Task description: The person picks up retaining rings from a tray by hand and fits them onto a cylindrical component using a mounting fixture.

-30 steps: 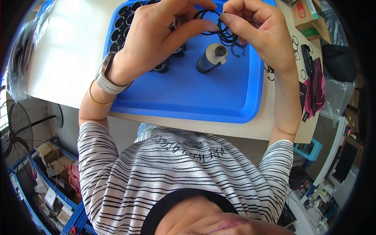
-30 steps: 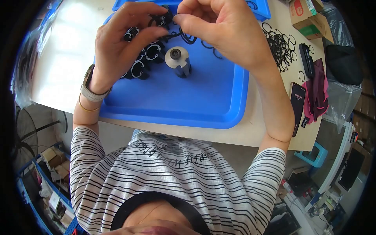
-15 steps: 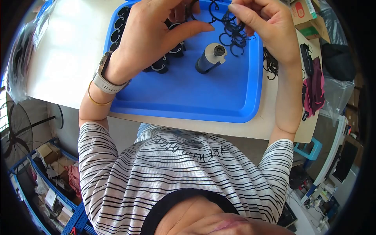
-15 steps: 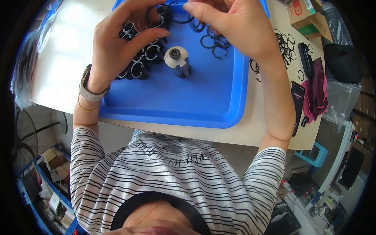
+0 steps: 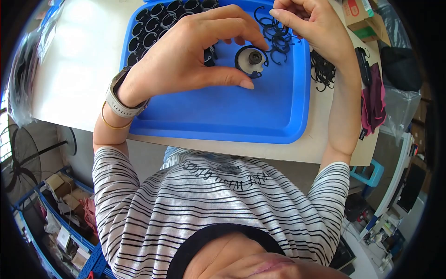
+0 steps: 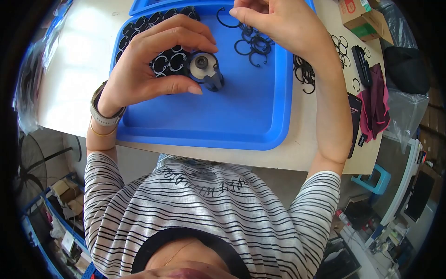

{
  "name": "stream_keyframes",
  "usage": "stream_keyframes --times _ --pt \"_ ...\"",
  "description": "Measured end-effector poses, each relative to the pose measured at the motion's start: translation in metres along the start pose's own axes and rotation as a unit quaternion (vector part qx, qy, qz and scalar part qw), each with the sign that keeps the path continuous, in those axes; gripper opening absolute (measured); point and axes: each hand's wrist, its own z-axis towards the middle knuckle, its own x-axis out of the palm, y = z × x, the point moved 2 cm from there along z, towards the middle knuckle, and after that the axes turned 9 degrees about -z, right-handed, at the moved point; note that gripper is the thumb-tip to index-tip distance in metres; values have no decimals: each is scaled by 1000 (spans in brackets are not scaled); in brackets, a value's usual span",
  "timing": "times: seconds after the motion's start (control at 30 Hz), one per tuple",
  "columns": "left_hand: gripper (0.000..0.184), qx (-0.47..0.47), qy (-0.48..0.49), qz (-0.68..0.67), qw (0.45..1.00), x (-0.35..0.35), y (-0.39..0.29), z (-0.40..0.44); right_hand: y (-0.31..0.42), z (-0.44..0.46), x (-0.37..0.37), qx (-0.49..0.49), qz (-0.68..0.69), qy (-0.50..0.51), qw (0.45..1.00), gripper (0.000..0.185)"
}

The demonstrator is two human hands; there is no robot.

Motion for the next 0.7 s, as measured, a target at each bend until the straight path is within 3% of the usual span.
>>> stream_keyframes --times 0.7 --pt "47 -47 -3 -26 999 7 7 -7 -1 1 1 -4 -35 9 999 14"
